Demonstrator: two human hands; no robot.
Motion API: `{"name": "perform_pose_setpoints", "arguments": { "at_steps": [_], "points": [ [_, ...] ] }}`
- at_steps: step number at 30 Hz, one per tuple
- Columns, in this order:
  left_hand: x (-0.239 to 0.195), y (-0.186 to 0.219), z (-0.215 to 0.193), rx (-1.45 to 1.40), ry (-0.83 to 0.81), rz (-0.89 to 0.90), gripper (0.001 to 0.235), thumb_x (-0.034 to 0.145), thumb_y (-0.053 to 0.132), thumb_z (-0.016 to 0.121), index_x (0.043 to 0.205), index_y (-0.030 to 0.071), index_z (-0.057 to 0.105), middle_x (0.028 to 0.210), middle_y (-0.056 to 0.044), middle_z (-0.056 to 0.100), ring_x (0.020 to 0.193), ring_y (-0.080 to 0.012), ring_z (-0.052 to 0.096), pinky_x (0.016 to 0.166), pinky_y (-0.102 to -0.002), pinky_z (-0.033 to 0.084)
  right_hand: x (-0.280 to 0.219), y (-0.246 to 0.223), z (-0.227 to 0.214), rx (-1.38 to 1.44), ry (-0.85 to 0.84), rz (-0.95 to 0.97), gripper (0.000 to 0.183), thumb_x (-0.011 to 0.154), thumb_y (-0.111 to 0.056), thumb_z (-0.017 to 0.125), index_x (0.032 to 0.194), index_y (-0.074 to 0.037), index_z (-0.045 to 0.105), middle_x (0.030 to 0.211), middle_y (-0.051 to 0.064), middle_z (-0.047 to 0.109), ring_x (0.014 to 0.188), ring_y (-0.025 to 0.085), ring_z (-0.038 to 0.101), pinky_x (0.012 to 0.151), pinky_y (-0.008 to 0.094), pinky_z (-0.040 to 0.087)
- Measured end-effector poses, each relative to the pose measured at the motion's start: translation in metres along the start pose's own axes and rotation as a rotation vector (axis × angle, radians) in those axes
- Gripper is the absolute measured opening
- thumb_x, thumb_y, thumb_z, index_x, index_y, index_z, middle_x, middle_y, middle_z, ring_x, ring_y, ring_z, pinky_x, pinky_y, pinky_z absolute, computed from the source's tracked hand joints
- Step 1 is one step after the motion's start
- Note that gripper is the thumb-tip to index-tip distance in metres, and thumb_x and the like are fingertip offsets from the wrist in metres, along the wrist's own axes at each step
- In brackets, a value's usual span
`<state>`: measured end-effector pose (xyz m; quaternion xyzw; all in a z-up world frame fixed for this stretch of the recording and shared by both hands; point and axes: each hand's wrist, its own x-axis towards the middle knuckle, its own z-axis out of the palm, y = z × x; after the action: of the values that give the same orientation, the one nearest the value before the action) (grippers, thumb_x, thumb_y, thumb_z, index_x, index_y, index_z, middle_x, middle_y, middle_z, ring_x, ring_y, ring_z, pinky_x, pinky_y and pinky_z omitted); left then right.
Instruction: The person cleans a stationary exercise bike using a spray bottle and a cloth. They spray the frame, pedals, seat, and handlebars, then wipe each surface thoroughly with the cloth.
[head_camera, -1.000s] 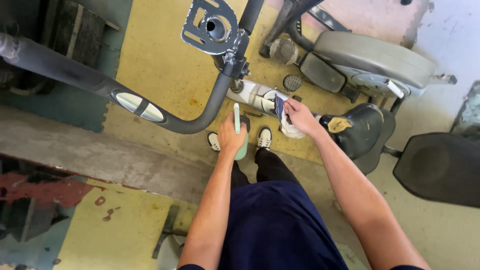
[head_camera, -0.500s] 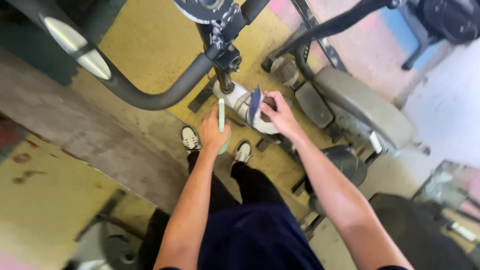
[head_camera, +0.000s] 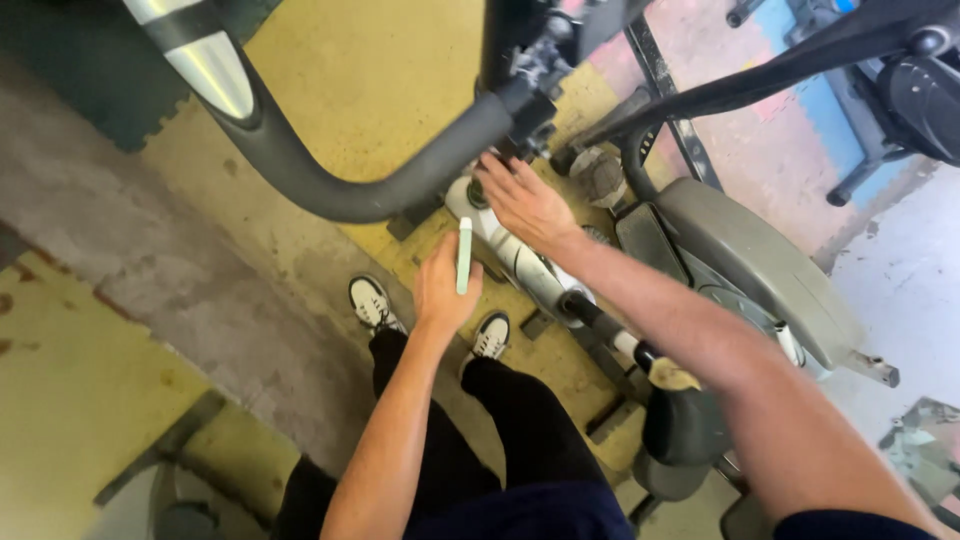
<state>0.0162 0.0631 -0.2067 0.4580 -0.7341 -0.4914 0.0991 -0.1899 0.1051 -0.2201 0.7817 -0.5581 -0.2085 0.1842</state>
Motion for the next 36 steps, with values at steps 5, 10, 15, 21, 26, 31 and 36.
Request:
{"name": "perform_pose_setpoints", "arguments": {
  "at_steps": [5,10,15,21,26,31,36],
  "points": [
    [0.019,-0.018,-0.008,-0.104,0.045,0.127,0.049,0.078,0.012,0.067,0.126,0.006,0.060,0.106,-0.025,0.071,0.097,-0.0472,0.067,0.081,-0.054,0.053,0.032,0.001,0.044,-0.142,-0.169,-0.228,0.074,0.083,-0.028,0.055,0.155,-0.014,0.047,0.157,0.003,0.043,0.145,0.022,0.035,0.120,0.037,0.025],
    [0.025,-0.045,-0.004,-0.111,0.014,0.073,0.049,0.080,0.012,0.067,0.129,0.010,0.062,0.104,-0.023,0.071,0.096,-0.0458,0.068,0.081,-0.054,0.053,0.057,-0.028,0.092,-0.185,-0.006,-0.086,0.052,0.098,-0.027,0.055,0.139,0.003,0.057,0.141,0.019,0.064,0.138,0.035,0.049,0.108,0.048,0.042],
    [0.024,-0.072,0.005,-0.170,0.003,0.082,0.050,0.081,0.012,0.067,0.130,0.009,0.061,0.114,-0.020,0.071,0.102,-0.0434,0.068,0.085,-0.051,0.054,0.062,-0.068,0.172,-0.379,0.087,-0.178,0.034,0.108,-0.019,0.058,0.128,0.007,0.058,0.134,0.020,0.067,0.132,0.042,0.058,0.115,0.048,0.046],
    [0.015,-0.088,0.017,-0.221,-0.004,0.114,0.049,0.082,0.011,0.066,0.130,0.008,0.061,0.125,-0.018,0.070,0.109,-0.0415,0.067,0.090,-0.048,0.054,0.058,-0.076,0.189,-0.413,0.140,-0.147,0.033,0.109,-0.019,0.058,0.129,0.007,0.058,0.135,0.022,0.065,0.132,0.040,0.059,0.116,0.047,0.045],
    [0.012,-0.079,0.019,-0.211,-0.018,0.117,0.050,0.082,0.010,0.065,0.132,0.007,0.060,0.126,-0.018,0.069,0.110,-0.0414,0.067,0.092,-0.048,0.054,0.040,-0.066,0.179,-0.440,0.169,-0.112,0.032,0.110,-0.019,0.058,0.129,0.007,0.058,0.137,0.023,0.063,0.132,0.038,0.059,0.117,0.046,0.045],
    [0.014,-0.052,0.006,-0.218,-0.035,0.089,0.049,0.082,0.010,0.064,0.131,0.007,0.062,0.119,-0.019,0.070,0.104,-0.0425,0.068,0.086,-0.049,0.054,0.041,-0.038,0.136,-0.458,0.231,-0.082,0.032,0.111,-0.019,0.058,0.130,0.006,0.057,0.138,0.024,0.062,0.132,0.037,0.060,0.118,0.045,0.044],
    [0.026,-0.047,0.009,-0.187,-0.067,0.053,0.022,0.086,0.013,0.065,0.106,0.006,0.068,0.094,-0.019,0.073,0.090,-0.0430,0.069,0.080,-0.051,0.053,0.057,-0.025,0.135,-0.469,0.302,-0.057,0.032,0.112,-0.020,0.058,0.130,0.006,0.057,0.140,0.025,0.060,0.132,0.035,0.060,0.118,0.044,0.043]
  ]
}}
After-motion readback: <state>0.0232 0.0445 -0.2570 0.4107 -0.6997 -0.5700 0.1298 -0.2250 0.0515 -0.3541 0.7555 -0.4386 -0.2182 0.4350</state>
